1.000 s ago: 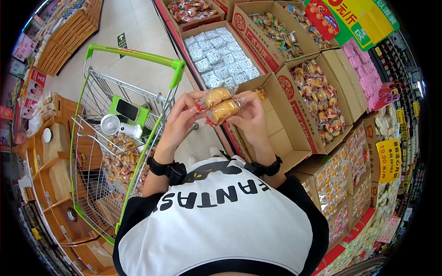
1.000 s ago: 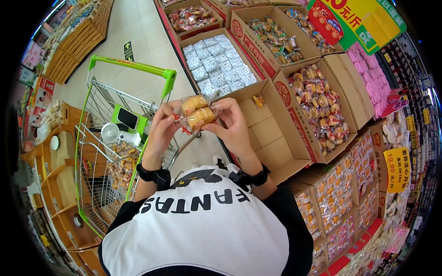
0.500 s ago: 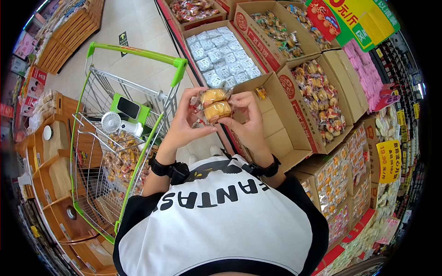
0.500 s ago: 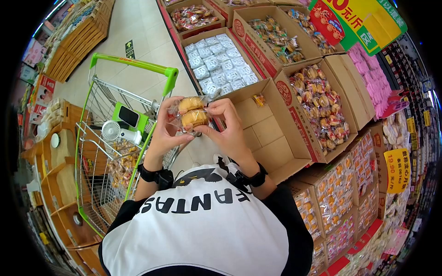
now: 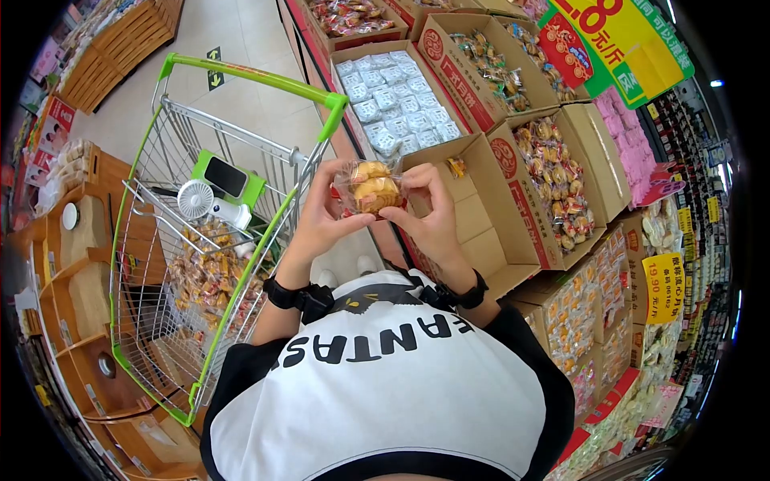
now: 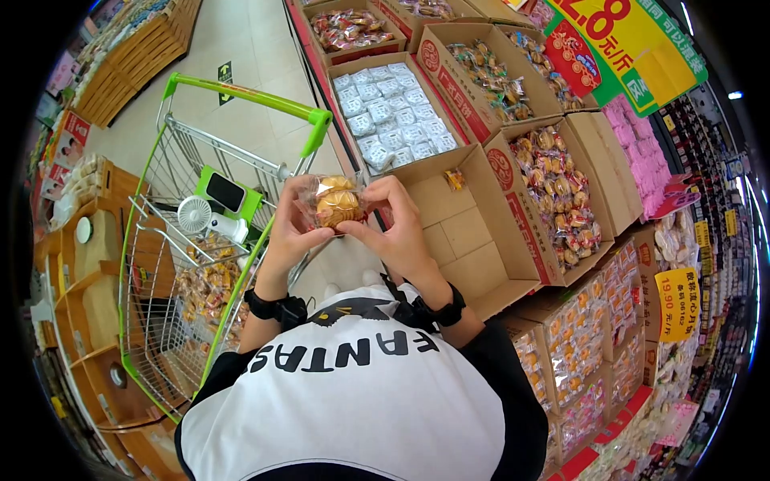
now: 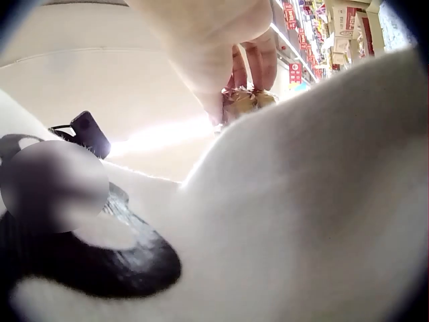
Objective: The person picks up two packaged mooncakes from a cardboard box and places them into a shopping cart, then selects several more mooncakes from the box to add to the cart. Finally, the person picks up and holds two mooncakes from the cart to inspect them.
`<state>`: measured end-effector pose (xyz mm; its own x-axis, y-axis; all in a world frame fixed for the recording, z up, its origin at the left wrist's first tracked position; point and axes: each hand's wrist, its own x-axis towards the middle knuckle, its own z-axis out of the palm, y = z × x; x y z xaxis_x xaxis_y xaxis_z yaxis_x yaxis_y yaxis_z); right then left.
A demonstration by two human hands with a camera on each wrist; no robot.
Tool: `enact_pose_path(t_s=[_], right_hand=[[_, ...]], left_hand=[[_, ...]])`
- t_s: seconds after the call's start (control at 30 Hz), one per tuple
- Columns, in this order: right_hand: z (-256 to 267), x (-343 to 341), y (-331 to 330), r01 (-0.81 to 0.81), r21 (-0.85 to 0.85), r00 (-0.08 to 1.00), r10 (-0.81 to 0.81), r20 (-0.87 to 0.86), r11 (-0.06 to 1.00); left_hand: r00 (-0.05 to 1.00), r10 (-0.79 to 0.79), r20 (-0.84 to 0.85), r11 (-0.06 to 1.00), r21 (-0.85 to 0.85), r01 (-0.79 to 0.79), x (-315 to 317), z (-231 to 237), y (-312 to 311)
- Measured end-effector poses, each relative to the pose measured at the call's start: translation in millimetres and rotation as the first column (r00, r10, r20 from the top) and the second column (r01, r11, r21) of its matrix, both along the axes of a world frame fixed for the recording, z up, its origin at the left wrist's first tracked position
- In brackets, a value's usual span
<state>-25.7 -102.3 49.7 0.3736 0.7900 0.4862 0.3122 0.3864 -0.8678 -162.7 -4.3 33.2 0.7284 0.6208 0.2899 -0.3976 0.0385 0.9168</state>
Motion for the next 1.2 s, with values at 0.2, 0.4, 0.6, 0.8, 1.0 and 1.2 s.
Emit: enact_pose_path(t_s=[0.2,0.4,0.6,0.8,1.0,1.2], right_hand=[[3.5,-22.6,3.2,-0.038,-0.055,0.999,0.036,-0.040,0.998],[4.0,-42.1,10.6,-0.075,-0.076,0.997,0.073,-0.037,0.994],[-3.3,-64.3,26.3,-0.196,-0.048,0.978,0.191,-0.088,0.979],[1.1,-97.8,45.7,-0.346,-0.052,0.935,0.339,-0.108,0.937],[0.2,-132.0,68.3,-0.499,-0.061,0.867,0.495,-0.061,0.865],[-0.1,-162.5,84.4,-0.622,-0.099,0.780,0.626,0.016,0.777]], left_hand=[[0.997,0.066,-0.038,0.998,-0.008,-0.067,-26.6,-0.6,-0.4],[0.992,0.095,-0.078,0.995,-0.021,-0.097,-52.8,5.4,-0.9],[0.966,0.225,-0.129,0.972,0.092,-0.215,-86.6,8.1,-2.3],[0.940,0.295,-0.172,0.954,0.002,-0.299,-130.2,11.3,-7.7],[0.910,0.408,-0.074,0.913,0.018,-0.408,-168.7,8.9,-12.5],[0.852,0.517,-0.080,0.854,-0.024,-0.520,-202.8,4.3,-23.4]])
